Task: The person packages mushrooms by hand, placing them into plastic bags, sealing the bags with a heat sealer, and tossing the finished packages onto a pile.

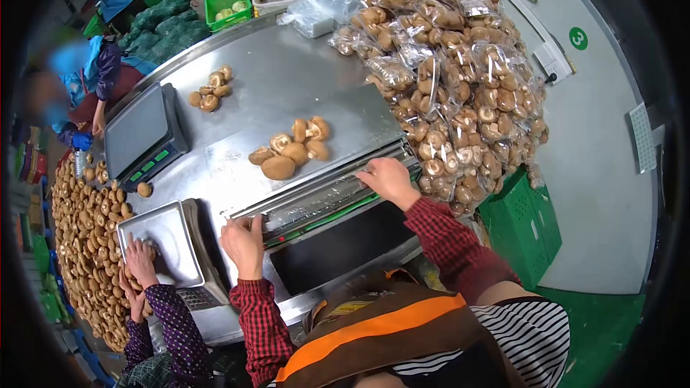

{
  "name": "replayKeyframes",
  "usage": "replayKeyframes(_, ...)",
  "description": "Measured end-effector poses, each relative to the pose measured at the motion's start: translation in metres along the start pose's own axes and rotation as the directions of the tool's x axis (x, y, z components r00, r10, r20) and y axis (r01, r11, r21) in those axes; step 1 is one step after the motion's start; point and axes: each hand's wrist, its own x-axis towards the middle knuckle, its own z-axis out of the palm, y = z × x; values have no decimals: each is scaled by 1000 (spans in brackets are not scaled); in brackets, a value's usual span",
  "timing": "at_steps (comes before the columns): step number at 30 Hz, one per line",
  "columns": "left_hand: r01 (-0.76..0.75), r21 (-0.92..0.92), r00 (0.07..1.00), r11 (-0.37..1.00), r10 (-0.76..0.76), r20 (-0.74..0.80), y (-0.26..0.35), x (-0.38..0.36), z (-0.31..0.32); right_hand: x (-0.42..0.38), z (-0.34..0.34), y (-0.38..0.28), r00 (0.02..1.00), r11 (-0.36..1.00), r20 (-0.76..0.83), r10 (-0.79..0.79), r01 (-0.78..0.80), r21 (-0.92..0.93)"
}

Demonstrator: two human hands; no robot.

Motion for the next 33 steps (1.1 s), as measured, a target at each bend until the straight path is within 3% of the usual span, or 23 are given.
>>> replayKeyframes(1,98,-227,994,969,-83,76,-2,-1,-1,-2,5,9,996,920,45,75,-87,383)
replayKeyframes(2,163,-453,981,877,-95,170,-9,-4,-6,-2,2,20,985,698,119,122,-170,696)
replayKeyframes(3,539,-703,827,464,-134,546,-15,-8,-19,-6,-12,30,864,178,502,34,-500,848)
replayKeyframes(4,812,-579,583,-69,61,810,-15,-10,-35,-11,-30,33,651,-334,714,-255,-753,567)
replayKeyframes(5,782,-594,622,-187,180,762,-11,-7,-54,-13,-49,21,581,-347,727,-365,-810,473)
replayKeyframes(6,746,-591,664,-306,288,690,-5,-1,-72,-3,-60,17,693,-346,591,-412,-719,602)
replayKeyframes(7,548,-740,836,-390,232,497,5,9,-87,11,-72,14,774,-353,440,-455,-611,709)
replayKeyframes(9,304,-834,950,-461,86,299,22,49,-103,59,-106,-20,907,-519,105,-408,-325,791)
replayKeyframes(10,152,-910,983,-386,-35,179,23,72,-96,82,-119,-51,983,-508,137,-119,-179,843)
replayKeyframes(11,-54,-998,998,29,-13,-55,31,98,-80,106,-126,-75,974,-449,135,182,-40,893)
replayKeyframes(12,-259,-844,965,470,163,-205,29,125,-65,138,-112,-70,998,-242,28,57,-13,970)
replayKeyframes(13,-226,-783,974,580,160,-162,24,149,-38,167,-86,-57,995,-31,-53,-88,51,998)
replayKeyframes(14,-161,-712,986,683,136,-93,21,165,-9,185,-57,-44,994,-31,-57,-94,54,998)
replayKeyframes(15,-74,-571,993,817,115,37,17,167,12,200,-26,-30,990,166,72,-122,-51,985)
replayKeyframes(16,108,-535,963,838,45,265,16,162,22,208,-9,-25,972,361,202,-123,-146,921)
replayKeyframes(18,-346,-466,894,814,437,100,11,147,32,199,-5,-25,962,378,239,-131,-175,909)
replayKeyframes(20,-429,-358,862,829,494,112,21,126,19,187,1,-22,947,393,295,-125,-226,891)
replayKeyframes(22,-526,-235,820,817,561,115,24,111,10,183,4,-22,932,555,330,-150,-197,808)
replayKeyframes(26,-303,-378,868,875,417,271,31,109,5,192,-25,-20,820,660,524,-231,-264,704)
replayKeyframes(28,-135,-570,869,810,374,325,30,108,8,193,-46,-21,651,862,755,-75,-338,378)
replayKeyframes(30,-184,-616,866,766,422,266,30,102,5,192,-48,-5,614,861,781,-114,-331,386)
replayKeyframes(32,204,-713,860,671,226,458,19,91,9,168,-49,6,750,863,494,-440,202,463)
replayKeyframes(33,174,-711,862,681,244,445,17,89,2,159,-50,8,785,892,459,-415,252,375)
